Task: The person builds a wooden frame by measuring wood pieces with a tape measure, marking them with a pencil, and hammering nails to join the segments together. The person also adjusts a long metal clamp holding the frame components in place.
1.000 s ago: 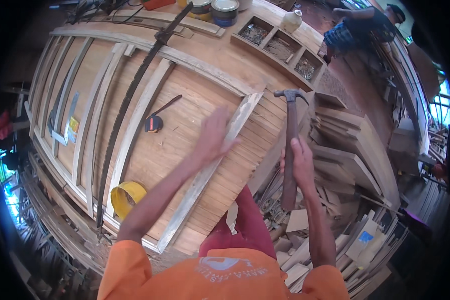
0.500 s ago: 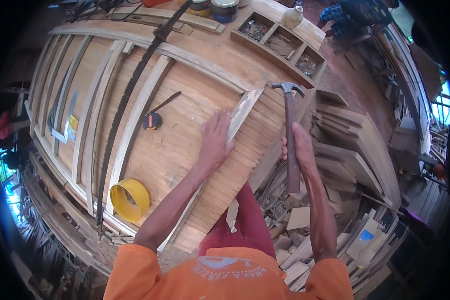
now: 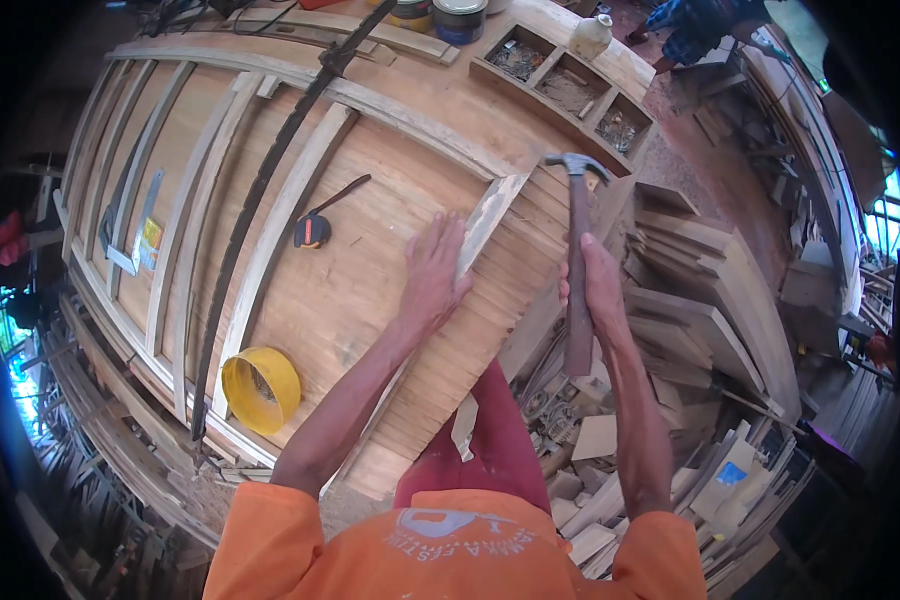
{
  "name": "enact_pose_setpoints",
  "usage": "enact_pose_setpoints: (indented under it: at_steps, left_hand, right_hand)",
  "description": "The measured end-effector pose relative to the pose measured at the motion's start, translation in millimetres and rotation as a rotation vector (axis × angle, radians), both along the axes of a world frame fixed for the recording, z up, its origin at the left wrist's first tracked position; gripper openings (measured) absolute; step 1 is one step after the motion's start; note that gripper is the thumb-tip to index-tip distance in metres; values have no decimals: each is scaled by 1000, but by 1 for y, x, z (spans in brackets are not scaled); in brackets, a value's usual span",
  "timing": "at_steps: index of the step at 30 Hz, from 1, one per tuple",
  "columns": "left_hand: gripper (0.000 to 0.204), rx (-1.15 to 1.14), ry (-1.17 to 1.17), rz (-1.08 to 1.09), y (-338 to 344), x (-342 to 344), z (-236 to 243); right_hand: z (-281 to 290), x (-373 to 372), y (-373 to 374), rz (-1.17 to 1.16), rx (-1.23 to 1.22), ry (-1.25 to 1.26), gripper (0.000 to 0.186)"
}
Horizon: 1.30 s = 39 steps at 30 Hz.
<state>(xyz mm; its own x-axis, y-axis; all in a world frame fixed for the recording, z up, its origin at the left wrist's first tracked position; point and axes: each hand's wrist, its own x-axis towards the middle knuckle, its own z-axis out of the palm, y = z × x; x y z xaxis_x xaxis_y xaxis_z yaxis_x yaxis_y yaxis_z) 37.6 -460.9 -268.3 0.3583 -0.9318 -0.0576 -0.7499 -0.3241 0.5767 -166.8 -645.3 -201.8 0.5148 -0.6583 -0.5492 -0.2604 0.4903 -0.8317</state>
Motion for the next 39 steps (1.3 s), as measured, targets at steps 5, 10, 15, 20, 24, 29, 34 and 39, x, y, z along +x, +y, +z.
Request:
enact_pose_setpoints:
  at_steps: [5,10,15,20,24,29,34,39]
  left_hand:
    - [89,-21,12,-13,0,1,0]
    - [89,-25,28,-11,2,1,-2]
    - [89,-1,14,-2,4,2,-5]
    - [88,-26,24,-9,5,2,-4]
    - [87,-51,13,-3,6,3,-2]
    - [89,-14,22,-11,7,3,-4]
    - [90,5,-14,-9,6,3,-7]
    - [90,-2,-12,3,5,2,-5]
  right_hand:
    - [1,6,8,-22,33,82,48]
    - [2,4,13,-197,-3,43,48]
    - [1,5,24,-77,52,3,48]
    - [0,7,31,-42,67,48,48]
    - [0,7,33,38,64,-16,44]
    - [0,12,41,-131,62,9,46]
    - [8,13,70,-224,53,-15,49]
    - [11,16,84,-251,11,12,47]
